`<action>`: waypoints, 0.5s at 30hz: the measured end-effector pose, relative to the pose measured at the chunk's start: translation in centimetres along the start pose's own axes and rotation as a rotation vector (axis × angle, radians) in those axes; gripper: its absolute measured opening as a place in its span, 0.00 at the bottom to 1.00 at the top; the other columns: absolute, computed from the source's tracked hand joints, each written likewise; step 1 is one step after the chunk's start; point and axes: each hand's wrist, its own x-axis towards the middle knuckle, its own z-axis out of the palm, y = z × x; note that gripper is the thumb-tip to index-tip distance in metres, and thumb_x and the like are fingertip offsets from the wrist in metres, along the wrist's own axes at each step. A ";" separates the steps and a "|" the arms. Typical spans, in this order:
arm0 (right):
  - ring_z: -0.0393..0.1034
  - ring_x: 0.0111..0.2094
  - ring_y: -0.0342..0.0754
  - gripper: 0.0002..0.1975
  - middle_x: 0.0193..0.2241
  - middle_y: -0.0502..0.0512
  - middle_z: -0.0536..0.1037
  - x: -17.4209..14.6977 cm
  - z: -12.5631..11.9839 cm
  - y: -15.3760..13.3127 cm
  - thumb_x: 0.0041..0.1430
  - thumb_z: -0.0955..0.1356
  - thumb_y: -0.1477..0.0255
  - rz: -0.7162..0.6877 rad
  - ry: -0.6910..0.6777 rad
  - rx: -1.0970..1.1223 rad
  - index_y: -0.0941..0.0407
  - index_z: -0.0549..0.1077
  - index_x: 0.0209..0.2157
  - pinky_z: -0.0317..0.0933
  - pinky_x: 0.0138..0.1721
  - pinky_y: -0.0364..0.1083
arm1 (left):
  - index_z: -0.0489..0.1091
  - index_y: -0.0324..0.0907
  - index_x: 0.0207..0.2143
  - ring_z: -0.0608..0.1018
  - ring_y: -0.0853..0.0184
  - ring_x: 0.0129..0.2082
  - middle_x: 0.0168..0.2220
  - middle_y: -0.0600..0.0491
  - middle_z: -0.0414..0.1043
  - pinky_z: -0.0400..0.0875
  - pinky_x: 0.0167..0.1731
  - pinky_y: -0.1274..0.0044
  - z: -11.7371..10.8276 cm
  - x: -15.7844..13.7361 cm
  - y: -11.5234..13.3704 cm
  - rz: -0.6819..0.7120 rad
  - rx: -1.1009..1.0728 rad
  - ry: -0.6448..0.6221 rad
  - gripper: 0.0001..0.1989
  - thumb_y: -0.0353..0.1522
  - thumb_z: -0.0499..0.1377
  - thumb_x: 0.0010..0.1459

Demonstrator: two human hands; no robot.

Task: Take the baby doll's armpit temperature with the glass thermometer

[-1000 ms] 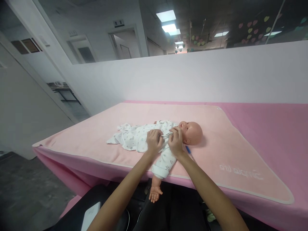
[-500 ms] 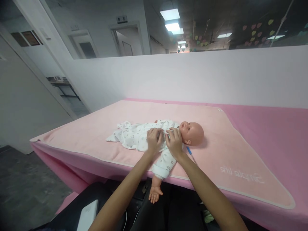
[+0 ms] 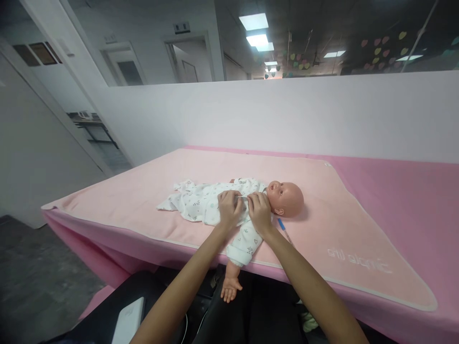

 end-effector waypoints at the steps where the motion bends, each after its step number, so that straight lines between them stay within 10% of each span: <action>1: 0.63 0.35 0.47 0.08 0.31 0.54 0.71 0.0 0.0 0.0 0.61 0.59 0.75 -0.003 -0.004 -0.002 0.56 0.68 0.32 0.61 0.39 0.48 | 0.61 0.42 0.28 0.69 0.66 0.30 0.27 0.54 0.69 0.57 0.38 0.70 0.1 0.0 0.0 -0.001 -0.008 0.007 0.04 0.28 0.49 0.55; 15: 0.63 0.35 0.47 0.09 0.32 0.56 0.70 -0.1 -0.1 0.0 0.60 0.60 0.75 0.000 -0.007 0.013 0.57 0.71 0.33 0.62 0.38 0.47 | 0.65 0.42 0.35 0.70 0.63 0.33 0.32 0.52 0.72 0.58 0.40 0.69 -0.3 0.0 0.3 0.015 0.006 -0.061 0.07 0.29 0.52 0.51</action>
